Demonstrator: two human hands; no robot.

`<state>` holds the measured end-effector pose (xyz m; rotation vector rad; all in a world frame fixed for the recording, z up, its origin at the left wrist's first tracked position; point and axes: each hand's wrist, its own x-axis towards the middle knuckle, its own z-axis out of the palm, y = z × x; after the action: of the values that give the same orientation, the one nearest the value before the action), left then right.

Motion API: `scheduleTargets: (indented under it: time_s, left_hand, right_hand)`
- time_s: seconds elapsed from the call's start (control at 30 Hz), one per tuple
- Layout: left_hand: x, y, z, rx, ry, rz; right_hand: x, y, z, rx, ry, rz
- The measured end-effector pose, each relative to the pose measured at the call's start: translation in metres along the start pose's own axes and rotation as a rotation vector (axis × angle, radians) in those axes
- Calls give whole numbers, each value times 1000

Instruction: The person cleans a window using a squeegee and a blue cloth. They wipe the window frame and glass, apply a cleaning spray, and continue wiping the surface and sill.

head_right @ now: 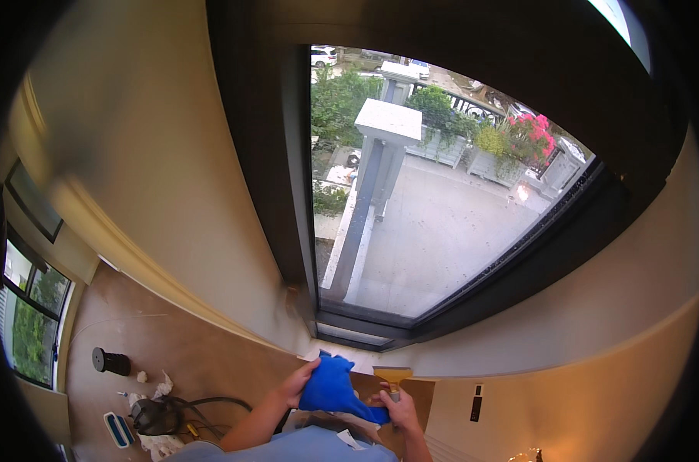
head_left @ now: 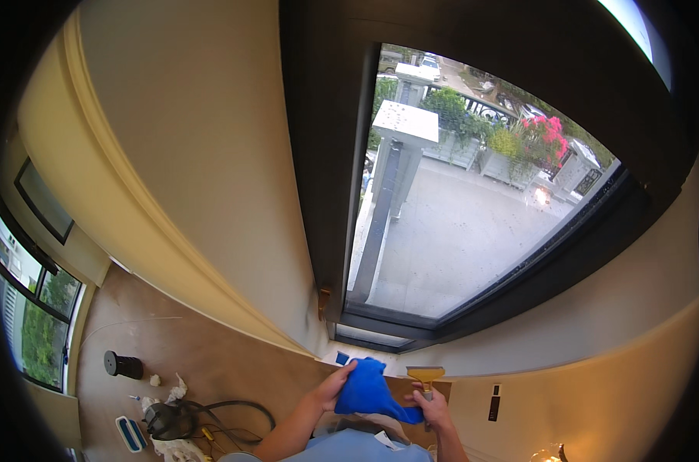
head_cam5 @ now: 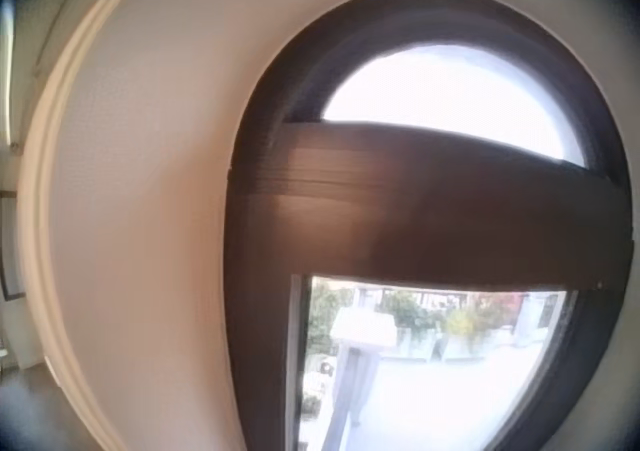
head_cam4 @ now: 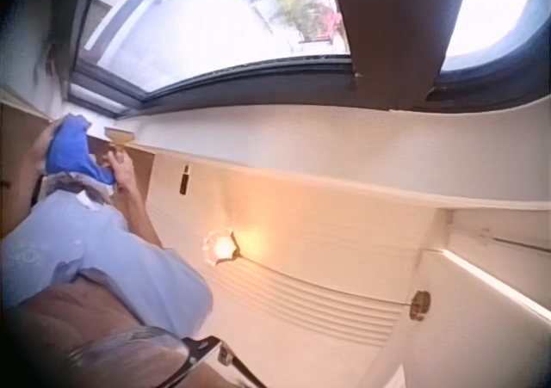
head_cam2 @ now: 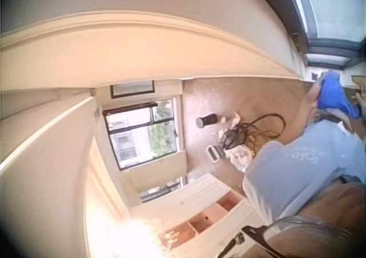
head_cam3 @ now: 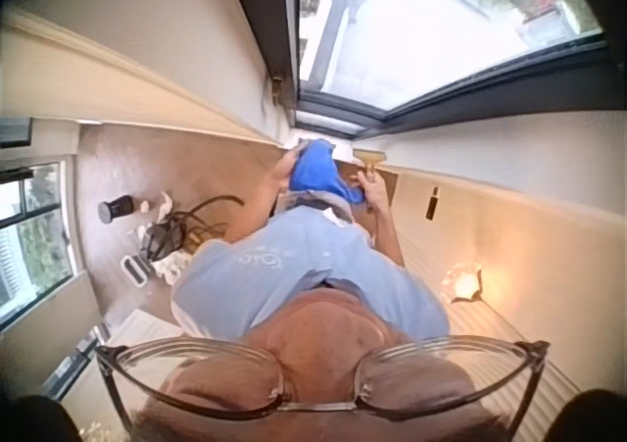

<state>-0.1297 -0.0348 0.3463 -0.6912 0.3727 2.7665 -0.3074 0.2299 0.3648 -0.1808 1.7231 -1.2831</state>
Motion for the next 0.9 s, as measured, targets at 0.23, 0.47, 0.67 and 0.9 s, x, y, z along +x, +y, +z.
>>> scheduleTargets:
  time_s: [0.23, 0.47, 0.67, 0.9]
  left_hand:
    - [24, 12, 82, 989, 52, -87]
    - [29, 26, 79, 1329, 90, 131]
    - [52, 16, -5, 1203, 566, 398]
    - [-5, 23, 61, 1842, 273, 106]
  right_hand:
    - [12, -15, 50, 552, -87, -214]
    - [-4, -28, 23, 231, 218, -414]
    - [-4, -28, -17, 42, 391, -556]
    - [-16, -60, -30, -9, 557, -612]
